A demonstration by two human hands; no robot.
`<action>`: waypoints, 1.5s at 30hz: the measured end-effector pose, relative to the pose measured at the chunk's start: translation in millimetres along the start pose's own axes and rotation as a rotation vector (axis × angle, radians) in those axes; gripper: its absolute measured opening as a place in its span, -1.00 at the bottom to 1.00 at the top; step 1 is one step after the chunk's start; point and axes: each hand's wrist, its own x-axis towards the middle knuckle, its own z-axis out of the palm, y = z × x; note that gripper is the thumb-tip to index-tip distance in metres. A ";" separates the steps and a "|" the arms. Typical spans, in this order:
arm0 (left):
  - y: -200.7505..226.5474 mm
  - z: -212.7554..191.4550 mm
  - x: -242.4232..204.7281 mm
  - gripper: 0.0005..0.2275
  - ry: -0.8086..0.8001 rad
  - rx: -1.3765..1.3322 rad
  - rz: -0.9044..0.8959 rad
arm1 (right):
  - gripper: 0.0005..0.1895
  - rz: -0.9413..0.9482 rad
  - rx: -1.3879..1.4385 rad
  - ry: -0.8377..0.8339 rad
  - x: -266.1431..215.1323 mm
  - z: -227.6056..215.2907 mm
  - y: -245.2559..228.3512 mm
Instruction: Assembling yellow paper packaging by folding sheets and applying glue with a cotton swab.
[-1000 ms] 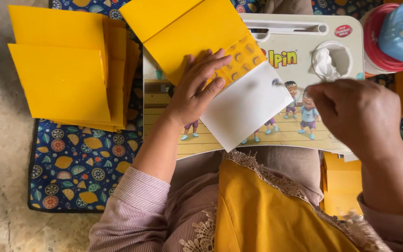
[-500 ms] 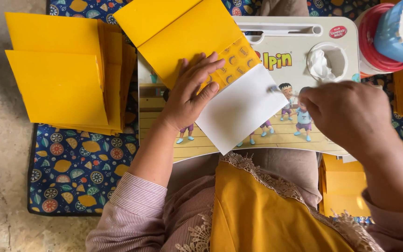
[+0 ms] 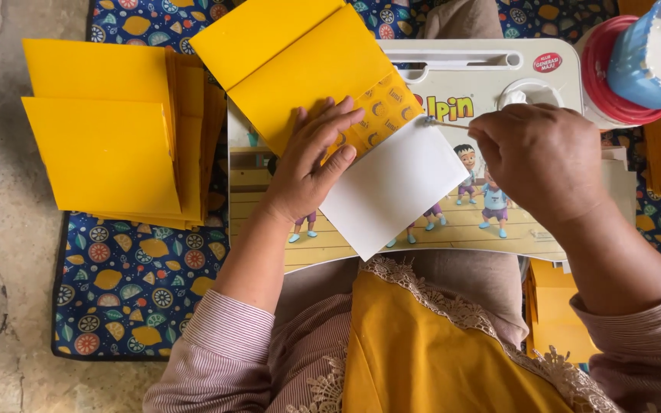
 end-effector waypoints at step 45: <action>9.2 -2.2 5.5 -0.62 -0.089 0.043 0.040 | -0.81 0.738 0.593 0.216 -140.2 33.9 81.0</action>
